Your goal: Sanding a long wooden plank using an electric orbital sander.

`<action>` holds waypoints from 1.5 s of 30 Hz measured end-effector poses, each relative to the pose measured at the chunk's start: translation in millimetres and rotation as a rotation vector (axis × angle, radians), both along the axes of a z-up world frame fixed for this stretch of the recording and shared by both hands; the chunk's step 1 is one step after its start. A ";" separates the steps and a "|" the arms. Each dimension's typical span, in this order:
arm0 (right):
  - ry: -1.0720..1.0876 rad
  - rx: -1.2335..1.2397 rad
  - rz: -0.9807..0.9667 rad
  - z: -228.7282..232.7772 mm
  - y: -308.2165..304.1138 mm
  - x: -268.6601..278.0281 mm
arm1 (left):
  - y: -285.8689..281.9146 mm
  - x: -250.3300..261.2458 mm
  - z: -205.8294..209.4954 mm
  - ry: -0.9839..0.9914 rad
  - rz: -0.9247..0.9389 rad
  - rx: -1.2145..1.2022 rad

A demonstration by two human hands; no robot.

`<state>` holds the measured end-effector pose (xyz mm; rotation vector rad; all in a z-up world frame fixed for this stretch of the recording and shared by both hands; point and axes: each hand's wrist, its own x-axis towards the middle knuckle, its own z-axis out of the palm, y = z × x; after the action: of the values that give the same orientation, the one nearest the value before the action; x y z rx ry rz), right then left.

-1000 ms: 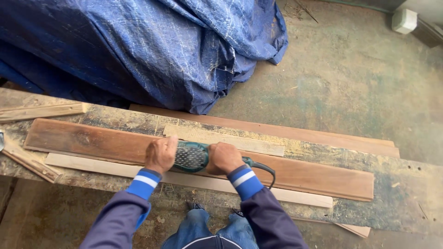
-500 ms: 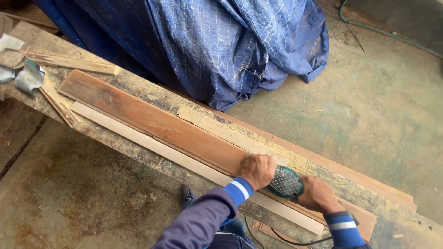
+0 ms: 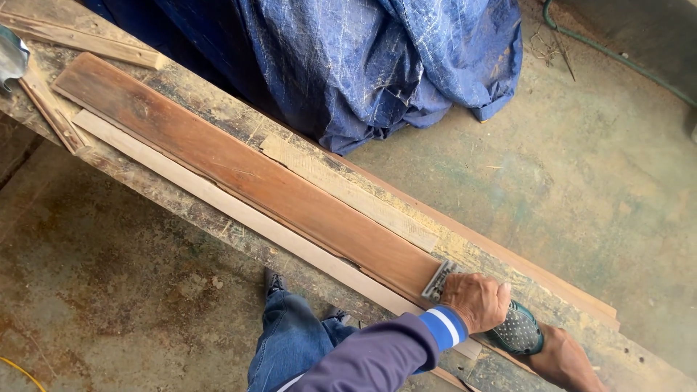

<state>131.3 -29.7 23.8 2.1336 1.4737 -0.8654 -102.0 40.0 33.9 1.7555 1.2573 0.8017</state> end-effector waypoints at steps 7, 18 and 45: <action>0.128 0.213 0.049 1.7 -11.0 -44.3 | 4.0 -40.8 9.7 0.027 -0.070 -0.058; 0.056 0.126 0.107 30.1 51.0 -191.5 | 43.7 -172.8 15.5 0.026 -0.002 0.058; 0.328 0.416 0.458 91.3 216.2 -523.4 | 183.5 -488.9 3.0 0.245 0.246 0.180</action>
<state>-392.1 186.5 115.2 1.8344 2.3687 -0.8091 -590.9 223.5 37.0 1.9109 1.6310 0.8809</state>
